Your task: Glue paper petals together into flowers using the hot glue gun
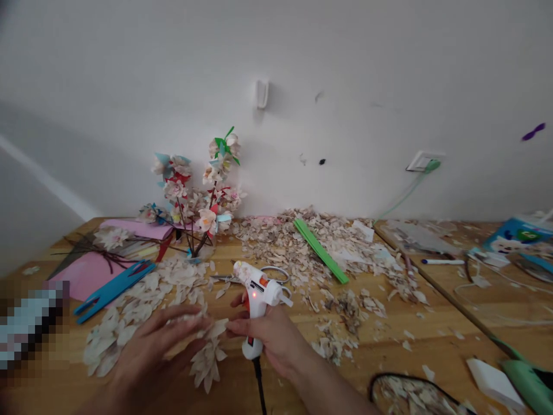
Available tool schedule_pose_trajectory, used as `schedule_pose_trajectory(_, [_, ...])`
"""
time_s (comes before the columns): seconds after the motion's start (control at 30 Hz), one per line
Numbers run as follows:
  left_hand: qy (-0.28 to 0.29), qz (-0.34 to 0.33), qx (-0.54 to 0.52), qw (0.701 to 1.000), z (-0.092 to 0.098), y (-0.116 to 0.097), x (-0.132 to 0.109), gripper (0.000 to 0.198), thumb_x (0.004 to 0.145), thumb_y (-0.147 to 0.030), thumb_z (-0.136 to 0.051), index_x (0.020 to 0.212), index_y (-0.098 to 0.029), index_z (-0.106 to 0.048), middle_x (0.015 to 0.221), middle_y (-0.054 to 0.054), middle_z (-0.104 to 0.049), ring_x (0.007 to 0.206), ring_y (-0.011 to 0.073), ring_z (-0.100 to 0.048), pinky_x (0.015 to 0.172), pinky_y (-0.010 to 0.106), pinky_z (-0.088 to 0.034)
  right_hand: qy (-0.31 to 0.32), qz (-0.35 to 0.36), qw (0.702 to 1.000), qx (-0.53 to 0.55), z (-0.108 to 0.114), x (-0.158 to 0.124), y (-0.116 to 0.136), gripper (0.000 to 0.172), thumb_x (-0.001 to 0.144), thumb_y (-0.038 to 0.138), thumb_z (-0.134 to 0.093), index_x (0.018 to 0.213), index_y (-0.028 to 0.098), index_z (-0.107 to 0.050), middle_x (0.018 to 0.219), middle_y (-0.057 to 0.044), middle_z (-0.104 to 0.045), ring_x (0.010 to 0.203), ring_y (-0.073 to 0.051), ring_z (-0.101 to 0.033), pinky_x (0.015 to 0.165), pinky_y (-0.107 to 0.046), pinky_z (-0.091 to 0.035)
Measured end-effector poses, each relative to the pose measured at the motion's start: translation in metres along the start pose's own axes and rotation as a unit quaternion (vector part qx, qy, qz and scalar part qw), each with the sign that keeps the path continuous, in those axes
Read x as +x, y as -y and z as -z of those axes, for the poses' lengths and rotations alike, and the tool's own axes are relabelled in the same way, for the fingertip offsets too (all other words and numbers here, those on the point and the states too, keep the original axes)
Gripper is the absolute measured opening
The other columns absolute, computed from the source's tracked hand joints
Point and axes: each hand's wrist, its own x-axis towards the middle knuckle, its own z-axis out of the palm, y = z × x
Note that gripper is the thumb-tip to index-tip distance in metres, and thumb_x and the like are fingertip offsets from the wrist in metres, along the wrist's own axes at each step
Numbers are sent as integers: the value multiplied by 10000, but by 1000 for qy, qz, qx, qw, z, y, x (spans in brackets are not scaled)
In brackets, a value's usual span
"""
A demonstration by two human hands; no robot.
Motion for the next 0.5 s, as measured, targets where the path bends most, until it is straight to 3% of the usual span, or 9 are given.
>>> schedule_pose_trajectory(0.03, [-16,20,-46,999,-4,-2,3,468,708,-202,-663,1138,-352,-551,1090,26,-675,1017,215,-615,862,367,-509,-11,12,1000,-9,0,-1,0,405,412,141,-837,746,178,-609,673,53,-638,566,-104,-605,584,-223,-483])
schedule_pose_trajectory(0.1, [-14,132,-202,970,-11,-5,10,531,715,-252,-660,1209,-306,-473,1201,82,-604,1065,238,-584,881,396,-492,-32,35,998,-28,-1,-2,-1,386,424,157,-824,742,186,-607,682,46,-647,594,-120,-614,597,-233,-470])
schedule_pose_trajectory(0.2, [6,327,-410,852,-22,-8,17,467,684,-328,-696,1097,-233,-501,958,73,-687,897,218,-650,778,359,-522,-44,45,996,-65,-3,-4,-2,350,463,188,-792,754,198,-597,644,38,-652,613,-150,-618,587,-250,-452])
schedule_pose_trajectory(0.27, [11,411,-470,781,-30,-10,19,481,634,-323,-745,1035,-212,-503,804,31,-698,776,179,-663,708,309,-521,-51,52,993,-91,-4,-4,-4,336,489,207,-769,775,210,-592,612,40,-648,615,-162,-613,565,-251,-437])
schedule_pose_trajectory(0.3, [7,433,-486,760,-33,-11,20,500,604,-317,-769,1010,-207,-500,752,15,-695,724,161,-659,672,285,-517,-56,56,992,-102,-3,-4,-4,329,497,213,-761,779,215,-592,609,39,-648,616,-166,-609,553,-250,-430])
schedule_pose_trajectory(0.37, [-1,453,-500,738,-37,-13,21,539,549,-308,-805,974,-204,-491,693,-7,-687,651,132,-642,624,256,-507,-64,60,989,-120,-2,-5,-6,313,510,221,-752,779,224,-592,608,38,-644,609,-168,-598,525,-244,-415])
schedule_pose_trajectory(0.5, [-2,462,-511,725,-39,-18,23,571,488,-314,-835,925,-201,-485,643,-29,-665,601,113,-620,577,239,-502,-45,55,990,-123,1,-6,-9,306,529,211,-747,791,223,-589,607,40,-636,584,-151,-578,483,-221,-375])
